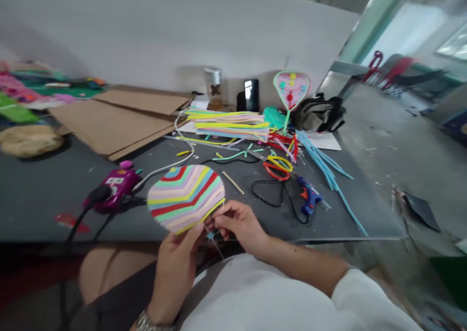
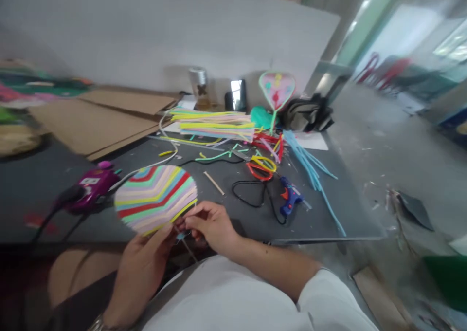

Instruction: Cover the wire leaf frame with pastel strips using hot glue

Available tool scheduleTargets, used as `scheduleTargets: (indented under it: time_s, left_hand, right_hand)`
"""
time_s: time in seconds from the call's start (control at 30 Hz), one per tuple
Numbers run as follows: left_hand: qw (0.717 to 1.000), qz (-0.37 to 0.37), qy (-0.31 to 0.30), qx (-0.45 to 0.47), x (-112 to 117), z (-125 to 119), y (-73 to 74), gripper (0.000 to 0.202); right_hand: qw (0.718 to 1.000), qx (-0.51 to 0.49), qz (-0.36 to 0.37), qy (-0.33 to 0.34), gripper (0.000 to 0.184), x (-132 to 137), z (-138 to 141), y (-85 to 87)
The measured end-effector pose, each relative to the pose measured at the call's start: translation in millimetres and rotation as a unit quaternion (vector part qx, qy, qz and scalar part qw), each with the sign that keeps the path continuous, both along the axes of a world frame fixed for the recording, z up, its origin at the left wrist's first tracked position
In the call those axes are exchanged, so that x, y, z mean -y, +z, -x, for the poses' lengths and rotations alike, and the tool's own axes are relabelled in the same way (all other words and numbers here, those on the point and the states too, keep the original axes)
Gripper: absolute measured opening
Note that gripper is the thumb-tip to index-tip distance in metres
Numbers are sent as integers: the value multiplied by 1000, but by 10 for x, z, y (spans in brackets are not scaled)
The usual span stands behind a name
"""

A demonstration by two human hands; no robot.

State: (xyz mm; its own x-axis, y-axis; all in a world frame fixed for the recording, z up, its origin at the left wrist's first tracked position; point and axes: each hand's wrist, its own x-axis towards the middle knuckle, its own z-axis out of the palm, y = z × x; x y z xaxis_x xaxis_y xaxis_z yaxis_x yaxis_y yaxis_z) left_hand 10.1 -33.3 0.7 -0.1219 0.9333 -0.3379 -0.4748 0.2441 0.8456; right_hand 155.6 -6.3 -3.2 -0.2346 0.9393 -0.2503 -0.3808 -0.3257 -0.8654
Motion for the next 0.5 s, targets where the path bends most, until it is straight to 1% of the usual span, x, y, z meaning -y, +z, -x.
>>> scheduleTargets:
  time_s: [0.1, 0.17, 0.23, 0.3, 0.33, 0.37, 0.4, 0.43, 0.47, 0.5]
  left_hand:
    - [999, 4, 23, -25, -30, 6, -58, 37]
    - [999, 16, 35, -36, -31, 34, -82, 39]
    - [997, 25, 51, -51, -27, 78, -92, 38]
    - [997, 26, 55, -49, -27, 126, -93, 36]
    - [997, 25, 56, -43, -30, 146, -95, 35]
    - [998, 25, 54, -37, -34, 162, -99, 35]
    - [998, 23, 55, -32, -38, 171, -106, 36]
    - [998, 20, 53, -33, -43, 176, -119, 37]
    - [998, 15, 51, -41, -46, 177, -135, 37]
    - [997, 8, 48, -53, -47, 176, -153, 37]
  right_hand:
    - [1000, 16, -9, 12, 49, -48, -32, -39]
    - [998, 49, -30, 20, 48, -104, -125, -24]
    - [993, 100, -67, 14, 41, -179, -287, 46]
    - [978, 176, -113, -8, 28, -282, -515, 166]
    - [963, 232, -135, -13, 22, -349, -648, 239]
    - [940, 303, -156, -24, 16, -431, -792, 315]
    - [898, 400, -180, -42, 11, -530, -945, 390]
    - [839, 504, -192, -65, 7, -647, -1102, 461]
    - [813, 547, -182, -87, 5, -781, -1261, 526]
    - [794, 574, -166, -110, 8, -927, -1416, 582]
